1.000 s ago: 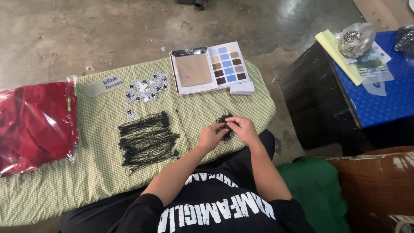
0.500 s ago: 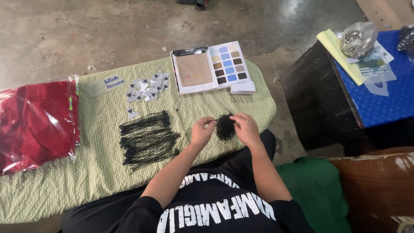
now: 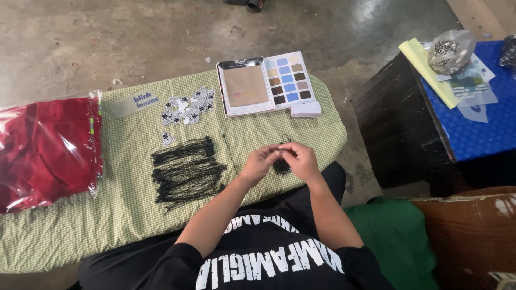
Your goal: The person sits on the floor and repeatedly picks up black cords from a pile, straightens them, and places them into a separate aligned stack on a green mat. The person handles the cords one at a time throughout the clip.
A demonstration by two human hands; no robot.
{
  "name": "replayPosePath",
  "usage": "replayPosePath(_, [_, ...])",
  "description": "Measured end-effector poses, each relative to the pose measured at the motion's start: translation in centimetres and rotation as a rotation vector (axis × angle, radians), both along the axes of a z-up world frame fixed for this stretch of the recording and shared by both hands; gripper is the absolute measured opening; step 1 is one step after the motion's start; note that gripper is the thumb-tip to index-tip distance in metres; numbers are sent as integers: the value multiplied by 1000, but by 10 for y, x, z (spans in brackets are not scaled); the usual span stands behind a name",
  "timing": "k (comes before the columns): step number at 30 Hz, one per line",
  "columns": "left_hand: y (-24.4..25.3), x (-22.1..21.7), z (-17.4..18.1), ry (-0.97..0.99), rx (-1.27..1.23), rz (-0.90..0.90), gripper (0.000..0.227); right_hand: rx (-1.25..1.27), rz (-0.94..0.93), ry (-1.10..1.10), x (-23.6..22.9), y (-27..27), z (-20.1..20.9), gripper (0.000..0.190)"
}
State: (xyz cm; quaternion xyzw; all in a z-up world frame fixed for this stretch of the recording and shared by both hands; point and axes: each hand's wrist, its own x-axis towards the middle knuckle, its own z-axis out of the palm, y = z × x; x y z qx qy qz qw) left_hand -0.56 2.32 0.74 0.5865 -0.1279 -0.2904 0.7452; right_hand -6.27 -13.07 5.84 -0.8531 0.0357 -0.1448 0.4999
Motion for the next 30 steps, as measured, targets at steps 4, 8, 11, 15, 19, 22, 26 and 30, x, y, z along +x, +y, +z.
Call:
replayPosePath(4, [6, -7, -2, -109, 188, -61, 20, 185, -106, 0, 7, -9, 7, 9])
replayPosePath(8, [16, 3, -16, -330, 492, -101, 24, 573, -312, -120, 8, -18, 20, 12])
replayPosePath(11, [20, 7, -40, -468, 649, -114, 23, 687, -337, -208, 8, -31, 13, 9])
replayPosePath(15, [31, -11, -75, -653, 631, 19, 19, 675, -365, -151, 20, -32, 5, 6])
replayPosePath(19, [71, -32, -100, -863, 655, 117, 20, 753, -344, -24, 52, -23, -42, 4])
replayPosePath(22, [99, -41, -111, -809, 722, 200, 19, 795, -296, 63, 76, -3, -72, 5])
replayPosePath(26, [124, -49, -134, -957, 758, 389, 8, 767, -216, 208, 105, 34, -99, 11])
replayPosePath(30, [135, -53, -194, -1386, 876, 372, 18, 628, -133, 329, 127, 62, -112, 17])
